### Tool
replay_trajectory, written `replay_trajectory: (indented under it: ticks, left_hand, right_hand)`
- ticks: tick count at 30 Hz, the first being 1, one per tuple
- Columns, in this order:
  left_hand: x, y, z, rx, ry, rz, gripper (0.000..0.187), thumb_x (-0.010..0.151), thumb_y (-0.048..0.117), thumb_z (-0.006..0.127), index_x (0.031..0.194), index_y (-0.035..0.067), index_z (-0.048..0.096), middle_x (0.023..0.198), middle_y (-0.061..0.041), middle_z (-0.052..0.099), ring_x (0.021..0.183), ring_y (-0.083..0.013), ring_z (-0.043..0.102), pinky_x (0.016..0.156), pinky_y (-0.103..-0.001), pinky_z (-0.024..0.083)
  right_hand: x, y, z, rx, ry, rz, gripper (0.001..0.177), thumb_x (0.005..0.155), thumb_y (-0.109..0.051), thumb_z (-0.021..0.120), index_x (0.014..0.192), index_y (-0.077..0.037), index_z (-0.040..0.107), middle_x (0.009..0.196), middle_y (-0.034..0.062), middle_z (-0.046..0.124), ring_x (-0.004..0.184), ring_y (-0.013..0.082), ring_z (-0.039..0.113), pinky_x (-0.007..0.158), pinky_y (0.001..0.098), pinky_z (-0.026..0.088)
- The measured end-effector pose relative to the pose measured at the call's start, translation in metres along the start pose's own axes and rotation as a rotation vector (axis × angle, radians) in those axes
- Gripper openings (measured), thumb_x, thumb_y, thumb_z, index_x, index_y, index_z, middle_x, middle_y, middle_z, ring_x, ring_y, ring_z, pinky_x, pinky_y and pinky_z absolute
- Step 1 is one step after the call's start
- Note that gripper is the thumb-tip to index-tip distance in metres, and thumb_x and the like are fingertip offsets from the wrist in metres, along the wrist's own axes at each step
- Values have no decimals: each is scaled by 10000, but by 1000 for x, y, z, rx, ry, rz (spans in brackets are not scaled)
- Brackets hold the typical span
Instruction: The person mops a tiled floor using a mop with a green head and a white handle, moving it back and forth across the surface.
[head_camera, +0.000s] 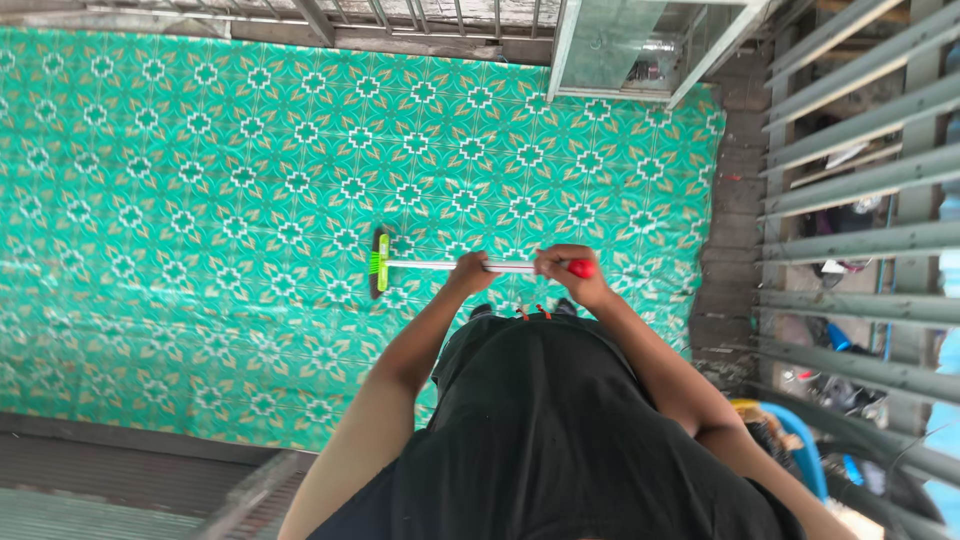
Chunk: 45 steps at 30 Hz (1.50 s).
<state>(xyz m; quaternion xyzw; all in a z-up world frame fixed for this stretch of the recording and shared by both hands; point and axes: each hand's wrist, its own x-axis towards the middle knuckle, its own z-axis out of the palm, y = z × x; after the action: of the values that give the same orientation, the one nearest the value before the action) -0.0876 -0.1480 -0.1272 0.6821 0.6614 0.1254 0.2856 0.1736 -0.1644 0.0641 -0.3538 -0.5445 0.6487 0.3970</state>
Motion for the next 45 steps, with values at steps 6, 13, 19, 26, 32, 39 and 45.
replay_trajectory:
  ticks: [6,13,19,26,32,39,45]
  left_hand:
    - [18,92,62,-402,-333,65,332,781,373,817,879,74,712,756,-122,710,722,-245,711,663,-388,539]
    - [37,226,110,-592,-447,326,318,824,352,795,929,58,739,787,-124,710,733,-215,702,678,-370,530]
    - [36,322,146,-733,-634,347,342,882,371,752,1049,72,738,934,-81,759,888,-167,709,783,-337,541]
    - [47,370,198,-820,-729,552,364,930,362,726,1109,46,704,985,-72,738,928,-159,674,818,-346,551]
    - [52,374,206,-688,-821,624,290,945,336,703,1098,91,725,967,-51,742,908,-135,684,834,-336,543]
    - [54,354,175,-764,-746,744,273,936,247,672,1161,93,667,1088,-79,708,1016,-134,634,867,-346,553]
    - [55,330,82,-412,-620,700,330,878,424,722,847,95,722,772,-94,733,739,-251,714,709,-403,549]
  right_hand:
    - [-41,-75,-61,-147,45,-68,110,963,-3,626,894,40,699,805,85,679,734,129,599,858,323,505]
    - [-77,-158,-128,-263,187,-122,131,890,-35,619,773,19,641,677,50,639,615,114,569,573,280,438]
    - [-102,-204,-163,-503,199,-88,197,854,-124,648,706,4,625,574,36,565,527,97,508,515,296,376]
    - [-116,-211,-175,-571,254,-67,257,878,-101,643,666,2,539,549,37,474,528,101,412,502,311,335]
    - [-122,-215,-169,-593,354,3,277,875,-88,643,639,-1,527,528,55,445,508,115,381,482,325,309]
    - [-91,-222,-130,-684,277,-96,262,866,-89,688,668,9,546,557,89,492,499,158,448,508,347,363]
    - [-87,-238,-116,-542,280,-251,141,813,-82,725,766,6,626,712,86,639,629,177,610,594,323,470]
